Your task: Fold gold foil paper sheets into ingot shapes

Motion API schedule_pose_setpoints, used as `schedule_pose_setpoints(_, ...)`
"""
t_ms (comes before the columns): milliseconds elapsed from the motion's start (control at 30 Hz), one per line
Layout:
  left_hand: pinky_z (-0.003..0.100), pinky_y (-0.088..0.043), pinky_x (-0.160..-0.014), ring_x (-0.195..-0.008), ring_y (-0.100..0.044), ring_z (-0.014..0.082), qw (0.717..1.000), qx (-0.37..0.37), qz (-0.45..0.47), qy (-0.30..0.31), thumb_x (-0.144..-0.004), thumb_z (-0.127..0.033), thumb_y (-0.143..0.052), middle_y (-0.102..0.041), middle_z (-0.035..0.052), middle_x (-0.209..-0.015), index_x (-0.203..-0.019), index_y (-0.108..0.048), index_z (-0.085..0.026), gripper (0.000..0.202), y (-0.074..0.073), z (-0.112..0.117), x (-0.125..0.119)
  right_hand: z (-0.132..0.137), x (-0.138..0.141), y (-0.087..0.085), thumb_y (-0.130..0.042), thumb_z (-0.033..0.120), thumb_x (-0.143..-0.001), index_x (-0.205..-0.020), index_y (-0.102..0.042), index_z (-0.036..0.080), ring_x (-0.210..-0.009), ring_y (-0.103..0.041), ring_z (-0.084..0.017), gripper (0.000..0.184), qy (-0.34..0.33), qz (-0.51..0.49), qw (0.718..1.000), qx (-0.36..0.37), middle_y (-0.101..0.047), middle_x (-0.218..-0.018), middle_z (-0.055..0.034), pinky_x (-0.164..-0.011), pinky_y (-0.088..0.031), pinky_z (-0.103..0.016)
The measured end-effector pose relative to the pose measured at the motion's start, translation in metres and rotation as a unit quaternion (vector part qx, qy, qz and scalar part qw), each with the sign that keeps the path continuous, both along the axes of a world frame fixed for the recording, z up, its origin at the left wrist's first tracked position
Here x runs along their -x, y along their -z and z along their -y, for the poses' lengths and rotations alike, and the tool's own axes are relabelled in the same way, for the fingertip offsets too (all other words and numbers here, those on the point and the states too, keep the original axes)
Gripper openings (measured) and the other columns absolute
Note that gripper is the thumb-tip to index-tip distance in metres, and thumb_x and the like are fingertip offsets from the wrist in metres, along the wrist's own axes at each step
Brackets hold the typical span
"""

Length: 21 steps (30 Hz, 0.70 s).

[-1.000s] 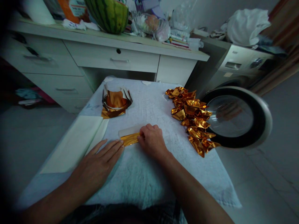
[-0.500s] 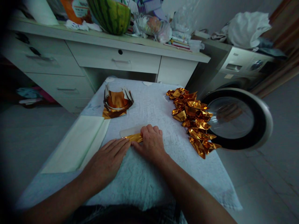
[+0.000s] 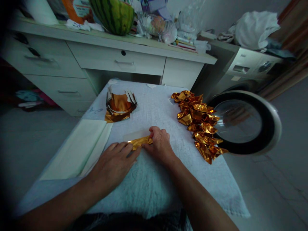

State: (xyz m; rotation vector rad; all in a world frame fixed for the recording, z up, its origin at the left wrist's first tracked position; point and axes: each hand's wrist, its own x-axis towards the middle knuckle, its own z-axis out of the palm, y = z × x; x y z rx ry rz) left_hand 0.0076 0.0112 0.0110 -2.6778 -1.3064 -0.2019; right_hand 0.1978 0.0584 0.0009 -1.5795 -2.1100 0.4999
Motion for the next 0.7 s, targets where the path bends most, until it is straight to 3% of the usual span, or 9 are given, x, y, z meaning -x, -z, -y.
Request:
schedule_pose_setpoints(100,0.049,-0.048,-0.094,-0.1,-0.062,0.0274,0.999,0.0,0.026,0.026,-0.093,-0.016,-0.05,-0.067,0.0093,-0.102,-0.111,-0.065,-0.015,0.023,0.002,-0.004,-0.004,0.0,-0.001,0.0,-0.07,0.027,-0.077,-0.117,-0.047,0.019,-0.095,-0.053,-0.025,0.047,0.002,0.0,1.0,-0.001,-0.063,-0.101,-0.0056,-0.085,-0.038,-0.039)
schedule_pose_setpoints(167,0.048,-0.044,-0.103,-0.114,-0.058,0.029,0.998,-0.005,0.039,0.055,-0.092,-0.012,-0.048,-0.065,0.0125,-0.116,-0.109,-0.065,-0.011,0.024,0.009,-0.004,-0.007,0.0,0.0,0.0,-0.069,0.028,-0.078,-0.118,-0.046,0.019,-0.095,-0.053,-0.025,0.047,0.003,-0.005,1.0,0.001,-0.063,-0.101,-0.0056,-0.086,-0.038,-0.04)
schedule_pose_setpoints(367,0.046,-0.046,-0.104,-0.124,-0.054,0.0326,0.998,-0.012,0.045,0.052,-0.087,-0.007,-0.049,-0.059,0.0181,-0.13,-0.124,-0.057,-0.006,0.038,0.029,-0.002,-0.009,0.0,0.001,0.001,-0.067,0.027,-0.079,-0.12,-0.044,0.019,-0.096,-0.053,-0.025,0.048,0.011,-0.017,1.0,0.004,-0.062,-0.1,-0.0054,-0.087,-0.037,-0.04)
schedule_pose_setpoints(700,0.046,-0.048,-0.103,-0.121,-0.056,0.0301,0.996,0.02,0.064,0.054,-0.093,-0.02,-0.05,-0.063,0.0143,-0.128,-0.129,-0.056,-0.009,0.038,0.025,-0.007,-0.007,-0.005,-0.015,0.002,-0.072,0.032,-0.074,-0.123,-0.045,0.02,-0.096,-0.051,-0.026,0.058,0.074,0.038,0.996,0.008,-0.06,-0.106,-0.0062,-0.081,-0.035,-0.038)
